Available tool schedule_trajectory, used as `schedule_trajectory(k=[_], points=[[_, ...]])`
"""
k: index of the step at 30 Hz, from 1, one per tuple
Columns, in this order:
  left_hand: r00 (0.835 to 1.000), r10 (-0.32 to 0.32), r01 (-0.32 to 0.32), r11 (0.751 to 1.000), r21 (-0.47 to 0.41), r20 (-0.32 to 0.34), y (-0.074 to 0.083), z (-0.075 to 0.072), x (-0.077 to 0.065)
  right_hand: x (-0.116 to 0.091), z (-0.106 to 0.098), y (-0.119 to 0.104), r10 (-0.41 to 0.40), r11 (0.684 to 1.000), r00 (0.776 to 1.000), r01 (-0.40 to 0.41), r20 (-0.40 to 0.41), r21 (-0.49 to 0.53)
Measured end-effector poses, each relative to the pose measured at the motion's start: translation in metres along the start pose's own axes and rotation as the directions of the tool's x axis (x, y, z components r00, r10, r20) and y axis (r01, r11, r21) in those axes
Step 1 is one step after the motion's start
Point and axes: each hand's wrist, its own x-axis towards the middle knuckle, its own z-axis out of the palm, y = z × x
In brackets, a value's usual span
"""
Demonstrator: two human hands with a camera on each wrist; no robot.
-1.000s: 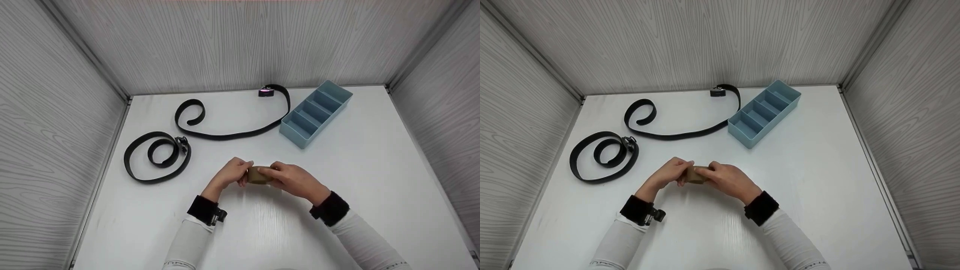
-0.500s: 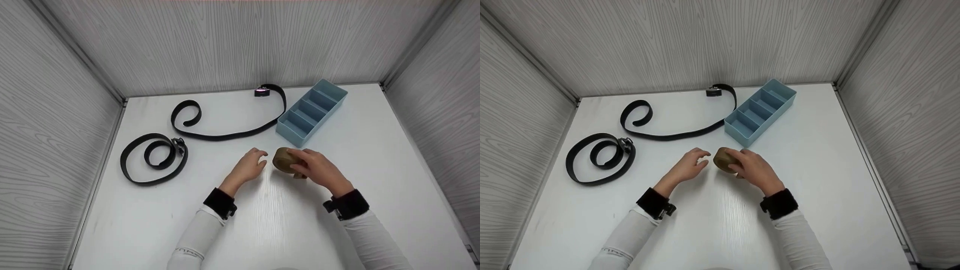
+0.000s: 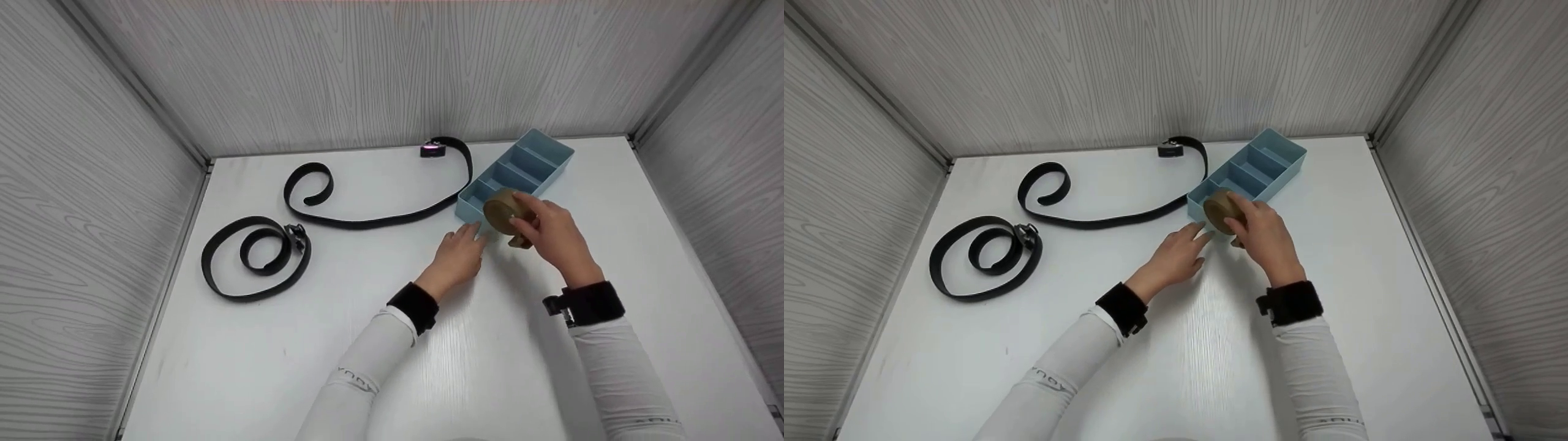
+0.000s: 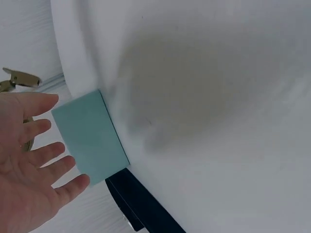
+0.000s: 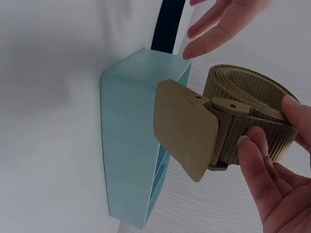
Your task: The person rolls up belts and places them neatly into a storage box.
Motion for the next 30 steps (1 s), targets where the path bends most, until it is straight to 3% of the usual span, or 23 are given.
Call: schedule_trajectory(k=[5, 10, 18, 25, 30], points=[[0.999, -0.019, 0.018, 0.998, 0.059, 0.032, 0.011, 0.001, 0.018, 0.010, -0.001, -0.004, 0.054, 0.998, 0.998, -0.055, -0.020, -0.008], [0.995, -0.052, 0.046, 0.996, 0.070, 0.089, 0.014, 0.004, 0.030, 0.016, 0.002, -0.007, 0.056, 0.998, 0.998, -0.057, -0.028, -0.015], [0.997, -0.014, 0.010, 0.998, 0.060, 0.070, 0.013, 0.006, 0.028, 0.025, 0.001, -0.006, 0.029, 1.000, 0.996, -0.029, -0.079, -0.001], [0.997, 0.062, -0.059, 0.997, -0.052, 0.052, -0.002, 0.006, 0.014, 0.030, 0.011, -0.005, 0.081, 0.997, 0.985, -0.080, -0.153, 0.019], [0.989, 0.122, -0.103, 0.976, -0.192, 0.088, -0.013, 0.007, 0.009, 0.030, 0.025, -0.004, 0.131, 0.991, 0.971, -0.123, -0.199, 0.052]])
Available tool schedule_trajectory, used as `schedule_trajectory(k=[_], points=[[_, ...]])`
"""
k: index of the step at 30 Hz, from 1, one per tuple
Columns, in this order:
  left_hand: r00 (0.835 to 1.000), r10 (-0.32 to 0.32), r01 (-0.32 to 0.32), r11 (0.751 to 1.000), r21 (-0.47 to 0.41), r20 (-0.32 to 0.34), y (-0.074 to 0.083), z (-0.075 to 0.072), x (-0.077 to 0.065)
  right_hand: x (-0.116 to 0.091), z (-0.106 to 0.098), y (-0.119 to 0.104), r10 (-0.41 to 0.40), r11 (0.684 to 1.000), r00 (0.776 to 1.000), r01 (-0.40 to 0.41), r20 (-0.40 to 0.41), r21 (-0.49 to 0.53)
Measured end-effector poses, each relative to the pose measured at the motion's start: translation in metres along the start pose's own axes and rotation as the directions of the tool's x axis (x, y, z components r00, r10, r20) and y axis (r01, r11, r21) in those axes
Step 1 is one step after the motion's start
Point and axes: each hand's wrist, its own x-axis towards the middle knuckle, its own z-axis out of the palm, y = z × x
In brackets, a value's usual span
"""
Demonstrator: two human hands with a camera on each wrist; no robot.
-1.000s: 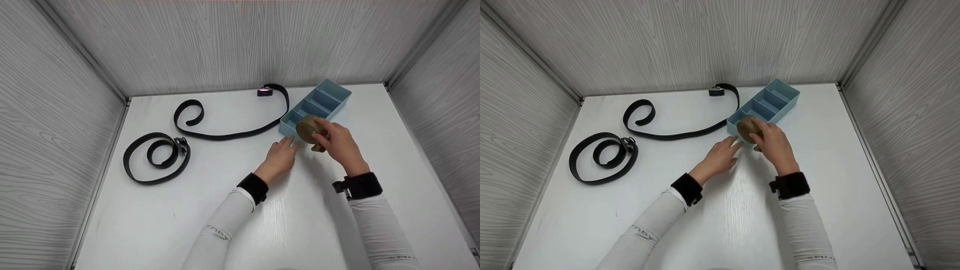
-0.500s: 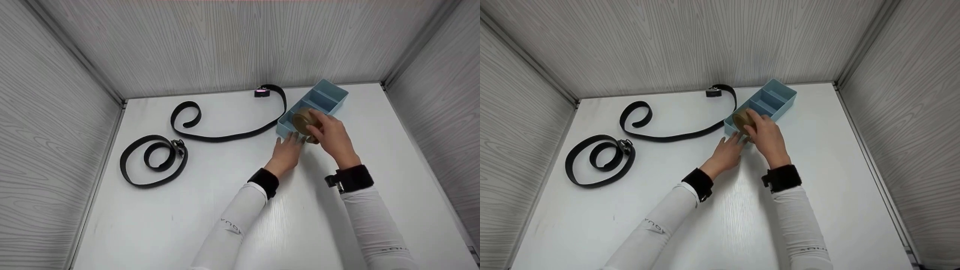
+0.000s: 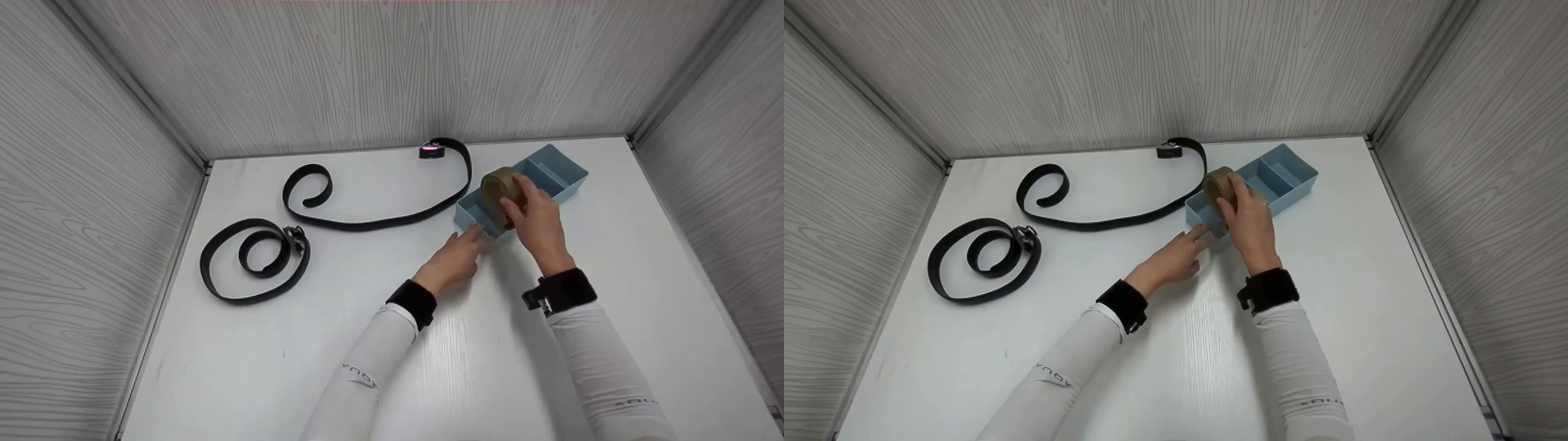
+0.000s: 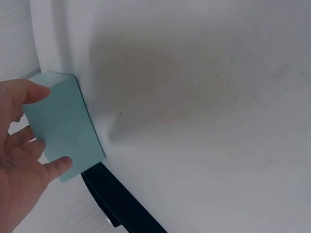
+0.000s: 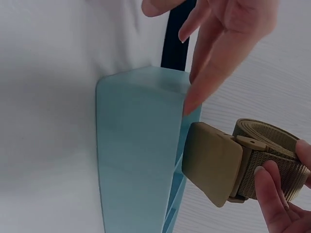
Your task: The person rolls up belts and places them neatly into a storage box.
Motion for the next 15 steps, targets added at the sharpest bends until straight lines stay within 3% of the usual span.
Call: schedule_trajectory(k=[9, 12, 15], points=[[0.996, 0.077, -0.070, 0.982, -0.174, 0.033, -0.010, -0.001, 0.001, -0.007, 0.025, 0.017, 0.009, 0.997, 1.000, -0.008, 0.019, -0.077], [0.997, 0.073, -0.070, 0.991, -0.114, 0.024, -0.010, -0.001, 0.001, -0.008, 0.032, 0.021, 0.029, 0.993, 0.998, -0.023, 0.052, -0.112], [0.999, 0.036, -0.036, 0.998, 0.059, -0.006, -0.006, 0.001, 0.001, -0.007, 0.036, 0.023, 0.046, 0.989, 0.995, -0.033, 0.088, -0.146]])
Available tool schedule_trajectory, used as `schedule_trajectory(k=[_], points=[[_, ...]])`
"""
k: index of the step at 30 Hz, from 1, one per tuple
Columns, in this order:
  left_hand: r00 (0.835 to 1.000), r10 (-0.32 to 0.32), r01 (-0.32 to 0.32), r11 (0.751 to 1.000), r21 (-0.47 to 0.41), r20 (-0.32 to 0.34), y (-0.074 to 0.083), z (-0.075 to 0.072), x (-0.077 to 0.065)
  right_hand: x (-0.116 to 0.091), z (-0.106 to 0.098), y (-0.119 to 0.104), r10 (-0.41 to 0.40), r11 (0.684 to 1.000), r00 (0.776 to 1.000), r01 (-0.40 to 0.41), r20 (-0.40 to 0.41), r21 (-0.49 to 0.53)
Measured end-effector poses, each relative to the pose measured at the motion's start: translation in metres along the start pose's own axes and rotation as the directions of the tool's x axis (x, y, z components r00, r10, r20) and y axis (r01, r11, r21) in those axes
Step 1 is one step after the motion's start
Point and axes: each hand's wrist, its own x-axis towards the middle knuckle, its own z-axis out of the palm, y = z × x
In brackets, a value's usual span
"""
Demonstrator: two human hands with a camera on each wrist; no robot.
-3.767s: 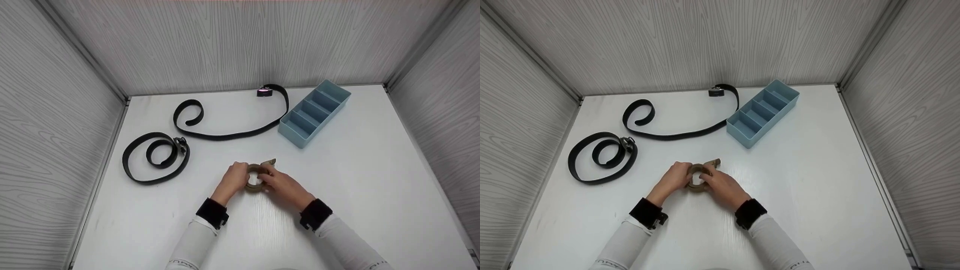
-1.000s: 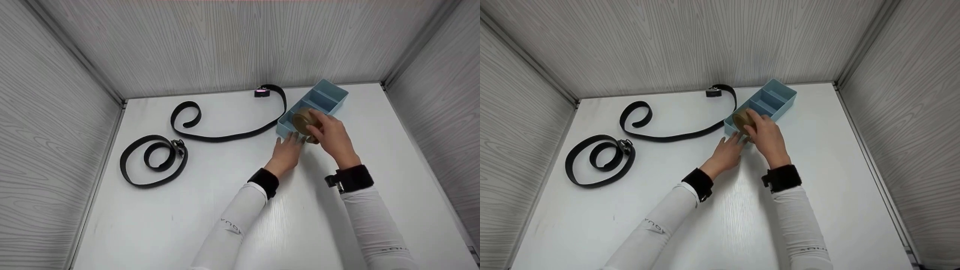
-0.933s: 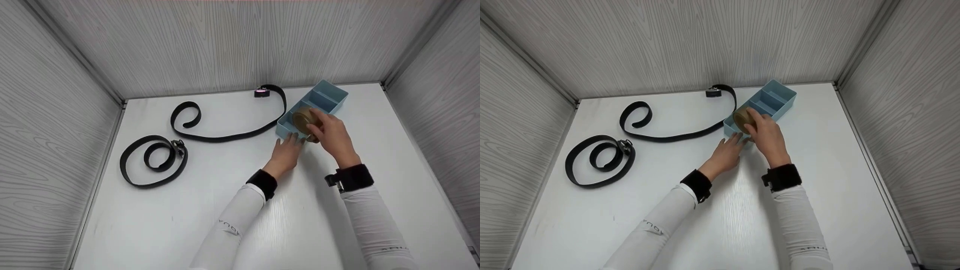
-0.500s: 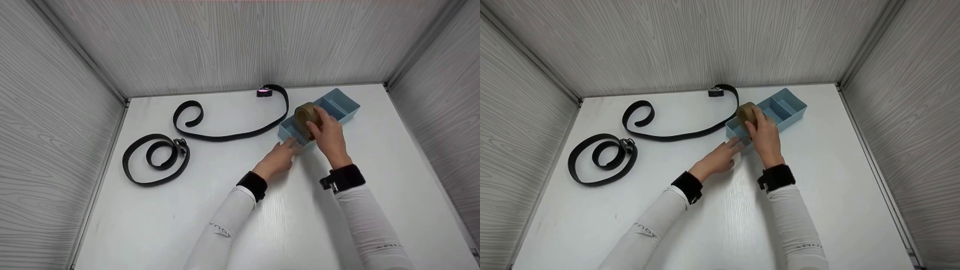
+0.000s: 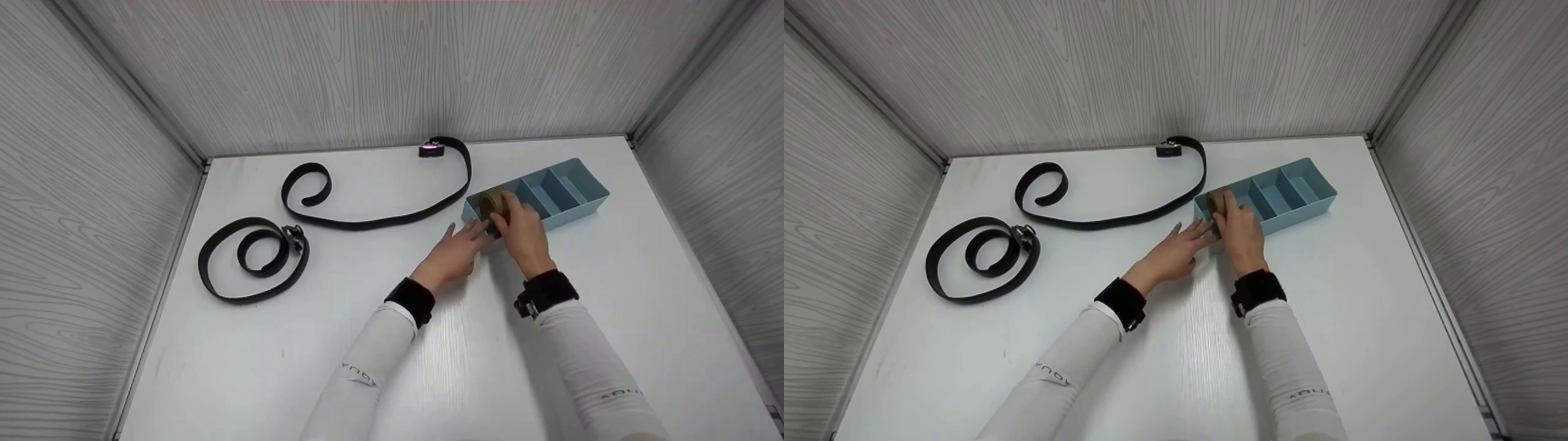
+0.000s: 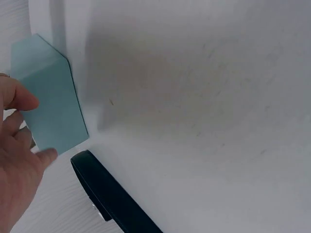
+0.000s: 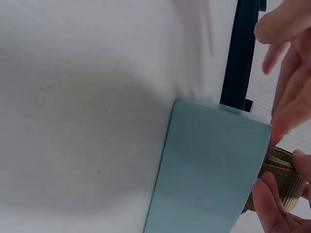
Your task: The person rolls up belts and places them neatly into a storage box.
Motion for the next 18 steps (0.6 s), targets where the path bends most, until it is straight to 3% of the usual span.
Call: schedule_trajectory(k=[3, 6, 13, 18], points=[[0.999, -0.049, 0.052, 0.985, 0.164, -0.022, 0.005, 0.002, -0.002, 0.002, 0.005, -0.001, -0.006, 1.000, 1.000, 0.006, 0.018, -0.028], [0.997, -0.075, 0.078, 0.970, 0.231, -0.024, 0.010, 0.003, -0.003, 0.005, 0.007, 0.000, -0.006, 0.998, 0.999, 0.008, 0.036, -0.055], [0.997, -0.080, 0.077, 0.971, 0.227, 0.003, 0.017, 0.005, -0.004, 0.006, 0.013, 0.003, 0.030, 0.993, 0.988, -0.012, 0.154, -0.118], [0.997, -0.077, 0.072, 0.969, 0.234, 0.012, 0.019, 0.004, -0.002, 0.009, 0.014, 0.003, 0.020, 0.995, 0.988, -0.004, 0.152, -0.104]])
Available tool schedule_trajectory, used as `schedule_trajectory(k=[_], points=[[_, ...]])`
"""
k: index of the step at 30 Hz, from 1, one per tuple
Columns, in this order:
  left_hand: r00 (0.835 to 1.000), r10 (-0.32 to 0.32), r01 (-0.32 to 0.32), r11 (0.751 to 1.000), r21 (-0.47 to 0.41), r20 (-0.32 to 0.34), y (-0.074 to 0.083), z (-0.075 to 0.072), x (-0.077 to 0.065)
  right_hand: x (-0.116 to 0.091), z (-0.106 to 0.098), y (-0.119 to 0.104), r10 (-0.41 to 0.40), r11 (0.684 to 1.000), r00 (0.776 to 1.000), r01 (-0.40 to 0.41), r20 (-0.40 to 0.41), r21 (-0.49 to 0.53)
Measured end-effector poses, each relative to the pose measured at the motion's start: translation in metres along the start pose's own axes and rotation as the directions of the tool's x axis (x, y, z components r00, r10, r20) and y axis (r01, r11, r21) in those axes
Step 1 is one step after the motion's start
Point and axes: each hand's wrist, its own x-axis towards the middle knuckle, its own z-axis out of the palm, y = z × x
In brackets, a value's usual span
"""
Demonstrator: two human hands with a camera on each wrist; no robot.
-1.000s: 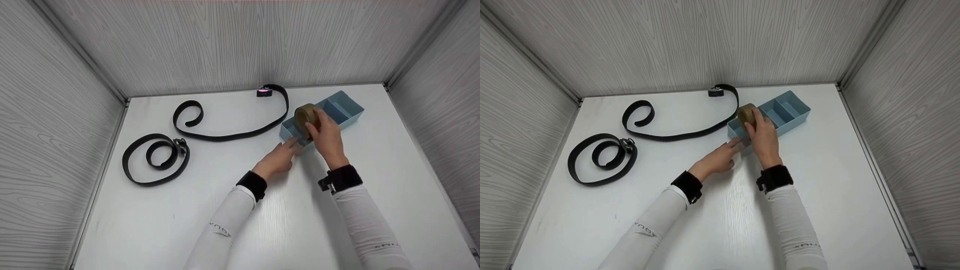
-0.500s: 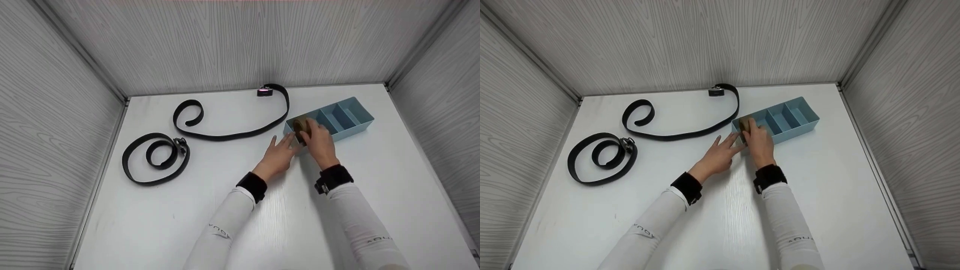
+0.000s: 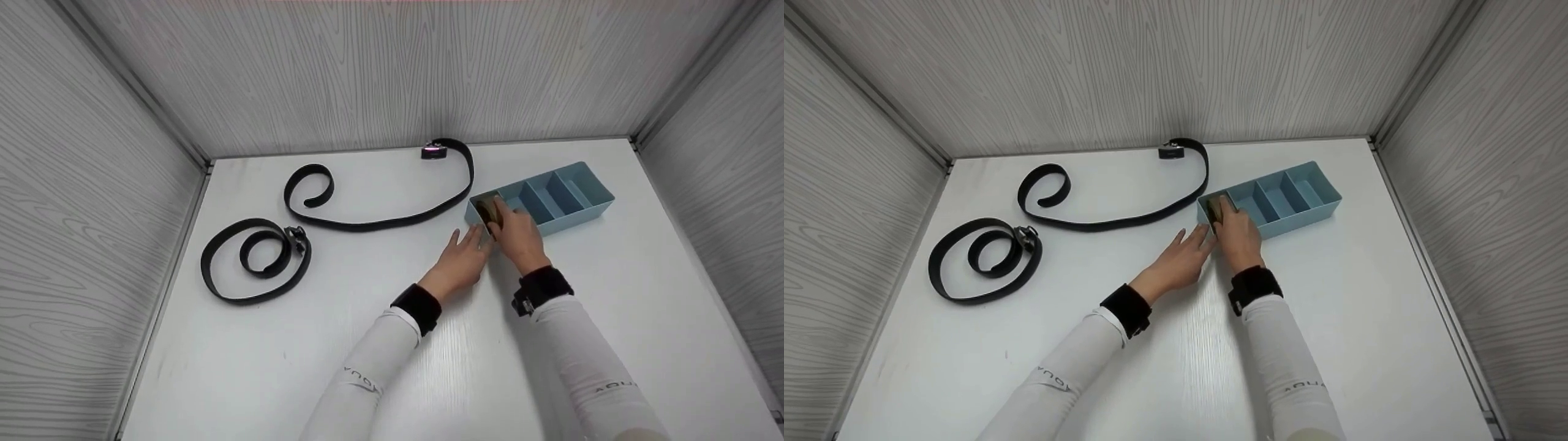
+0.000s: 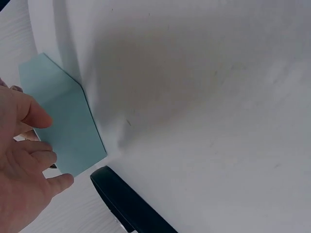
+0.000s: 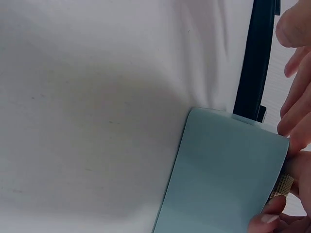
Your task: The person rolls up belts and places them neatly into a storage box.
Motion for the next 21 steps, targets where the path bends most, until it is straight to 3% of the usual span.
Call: schedule_trajectory(k=[8, 12, 21], points=[[1.000, -0.012, 0.013, 0.999, 0.042, -0.006, 0.000, -0.005, 0.006, -0.004, 0.001, 0.001, -0.024, 0.996, 0.998, 0.028, -0.052, 0.085], [1.000, -0.025, 0.025, 1.000, 0.018, 0.017, -0.001, -0.007, 0.010, -0.005, 0.001, 0.002, -0.032, 0.995, 0.998, 0.037, -0.061, 0.090], [0.993, -0.102, 0.100, 0.994, 0.050, 0.050, 0.002, -0.012, 0.016, -0.007, 0.004, 0.003, -0.064, 0.993, 0.992, 0.074, -0.106, 0.090]])
